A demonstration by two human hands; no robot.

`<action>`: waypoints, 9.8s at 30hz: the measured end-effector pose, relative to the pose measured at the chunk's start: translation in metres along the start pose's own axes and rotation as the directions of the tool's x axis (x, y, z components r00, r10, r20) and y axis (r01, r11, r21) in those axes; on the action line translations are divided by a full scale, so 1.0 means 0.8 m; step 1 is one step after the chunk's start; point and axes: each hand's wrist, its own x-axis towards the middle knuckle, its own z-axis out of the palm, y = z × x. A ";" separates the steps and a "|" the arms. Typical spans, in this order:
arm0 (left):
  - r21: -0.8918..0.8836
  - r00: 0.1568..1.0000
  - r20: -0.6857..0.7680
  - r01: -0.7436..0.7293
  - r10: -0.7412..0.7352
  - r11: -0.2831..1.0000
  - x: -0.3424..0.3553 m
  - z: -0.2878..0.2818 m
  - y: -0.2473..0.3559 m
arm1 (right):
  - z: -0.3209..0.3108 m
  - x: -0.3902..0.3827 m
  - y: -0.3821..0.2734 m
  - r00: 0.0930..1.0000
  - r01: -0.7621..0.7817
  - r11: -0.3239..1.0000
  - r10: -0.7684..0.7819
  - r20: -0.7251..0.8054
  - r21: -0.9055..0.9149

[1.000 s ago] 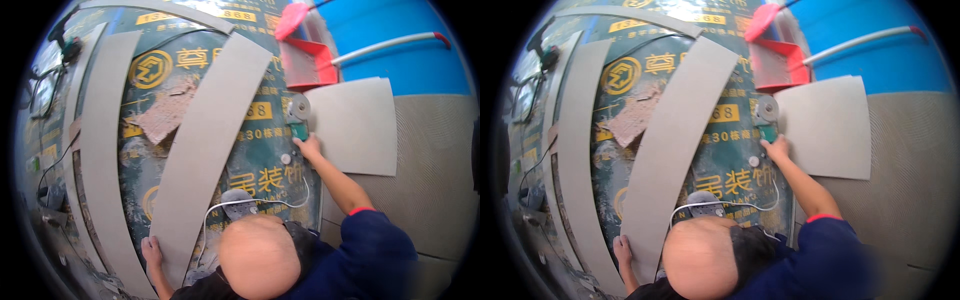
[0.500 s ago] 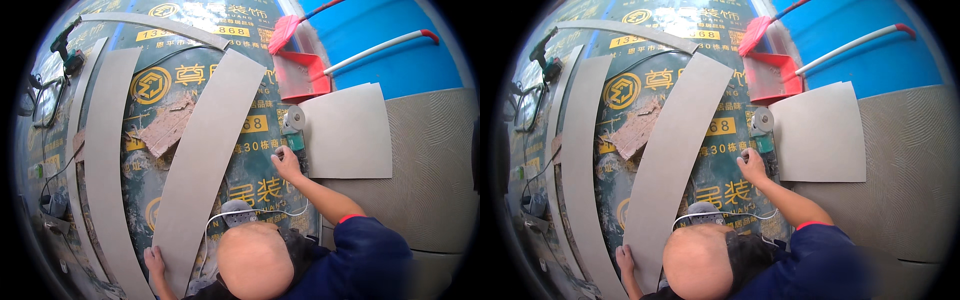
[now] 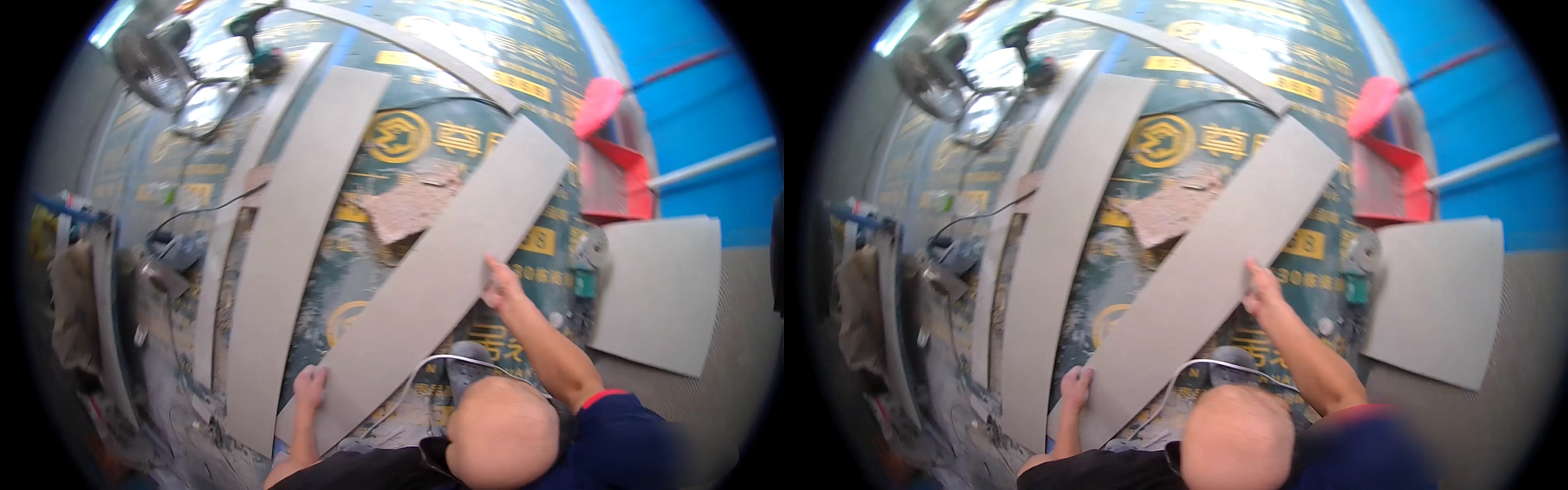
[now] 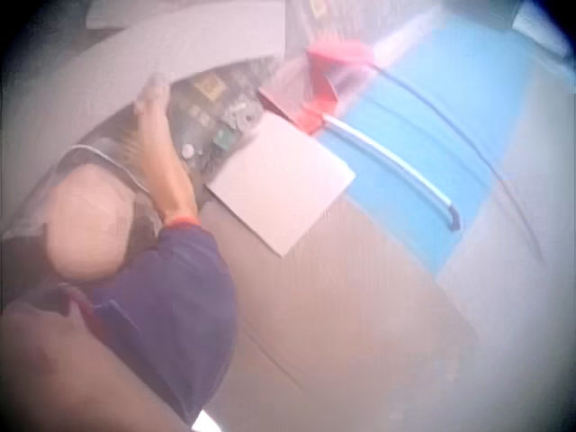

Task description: The person uses a power tool to cut several thin tiles into strips, then carries one strip into another room.

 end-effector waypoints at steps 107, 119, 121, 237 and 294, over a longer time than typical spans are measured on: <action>-0.477 0.845 0.514 0.425 -0.147 0.769 0.145 -0.251 -0.190 | 0.435 0.052 0.180 0.984 -0.131 0.978 0.148 0.101 -0.159; -0.112 0.918 -0.101 0.372 -0.383 0.921 -0.071 -0.354 0.003 | 0.474 -0.116 0.102 0.994 -0.055 0.996 0.048 0.100 0.069; -0.170 0.905 -0.149 0.374 -0.399 0.911 -0.132 -0.381 0.038 | 0.466 -0.156 0.087 0.982 -0.101 0.991 0.085 0.171 0.084; -0.581 0.914 -0.352 -0.383 -0.202 -0.719 -0.437 -0.865 0.118 | 0.944 -0.982 -0.393 -0.895 -0.196 0.970 -0.117 0.431 -0.144; 0.266 -0.112 0.111 -0.954 -0.988 0.138 -1.051 -0.880 -0.298 | 1.301 -1.447 0.821 -0.836 -0.364 -0.012 0.446 0.320 -0.932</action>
